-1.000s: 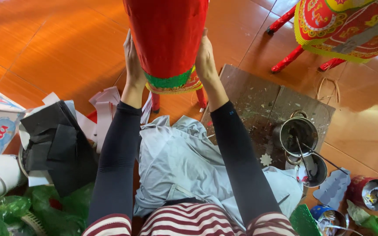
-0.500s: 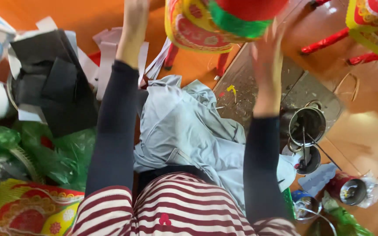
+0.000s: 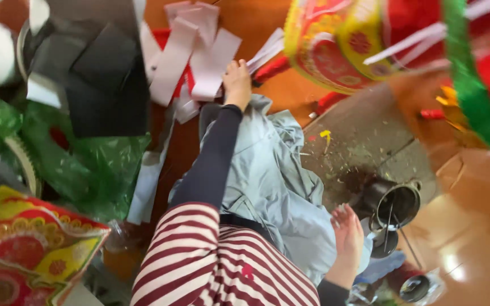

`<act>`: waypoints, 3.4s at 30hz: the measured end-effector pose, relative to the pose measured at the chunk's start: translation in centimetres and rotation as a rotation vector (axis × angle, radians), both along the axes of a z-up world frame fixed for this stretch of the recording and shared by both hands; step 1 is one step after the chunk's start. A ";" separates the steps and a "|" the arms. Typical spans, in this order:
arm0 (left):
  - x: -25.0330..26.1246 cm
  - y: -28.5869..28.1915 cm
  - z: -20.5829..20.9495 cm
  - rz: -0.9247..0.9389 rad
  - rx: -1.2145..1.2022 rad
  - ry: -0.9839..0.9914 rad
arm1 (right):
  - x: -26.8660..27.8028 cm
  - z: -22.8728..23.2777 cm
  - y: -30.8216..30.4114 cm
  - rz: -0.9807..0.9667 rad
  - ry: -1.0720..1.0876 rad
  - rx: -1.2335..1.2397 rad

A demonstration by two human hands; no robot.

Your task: Decorating and assembling traditional paper horse lanterns using paper cutouts and adhesive.

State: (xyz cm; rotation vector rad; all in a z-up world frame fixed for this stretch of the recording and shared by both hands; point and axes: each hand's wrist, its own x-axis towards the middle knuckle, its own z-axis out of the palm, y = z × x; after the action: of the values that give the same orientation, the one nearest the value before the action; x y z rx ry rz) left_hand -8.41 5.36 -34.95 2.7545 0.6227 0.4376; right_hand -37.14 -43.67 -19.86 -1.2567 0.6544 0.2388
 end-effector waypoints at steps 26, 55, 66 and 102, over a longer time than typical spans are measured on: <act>-0.5 5.7 0.3 0.094 -2.019 -0.141 | 0.3 0.4 6.5 0.154 0.080 -0.067; -24.2 9.8 4.1 -0.178 -0.403 0.151 | 1.2 -5.1 13.0 0.440 0.085 -0.182; -18.2 6.2 -2.5 -0.074 -0.125 0.065 | -0.3 -4.3 12.4 0.375 0.092 -0.182; -23.2 -6.6 24.2 -0.391 -1.773 0.085 | 3.2 9.2 25.0 0.154 -0.363 0.210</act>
State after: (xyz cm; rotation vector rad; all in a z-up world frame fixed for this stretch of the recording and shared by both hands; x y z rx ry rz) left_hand -31.63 -1.23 -10.74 1.0998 0.1958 -0.2790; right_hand -33.94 -18.65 -10.65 -1.1110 0.2143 0.1946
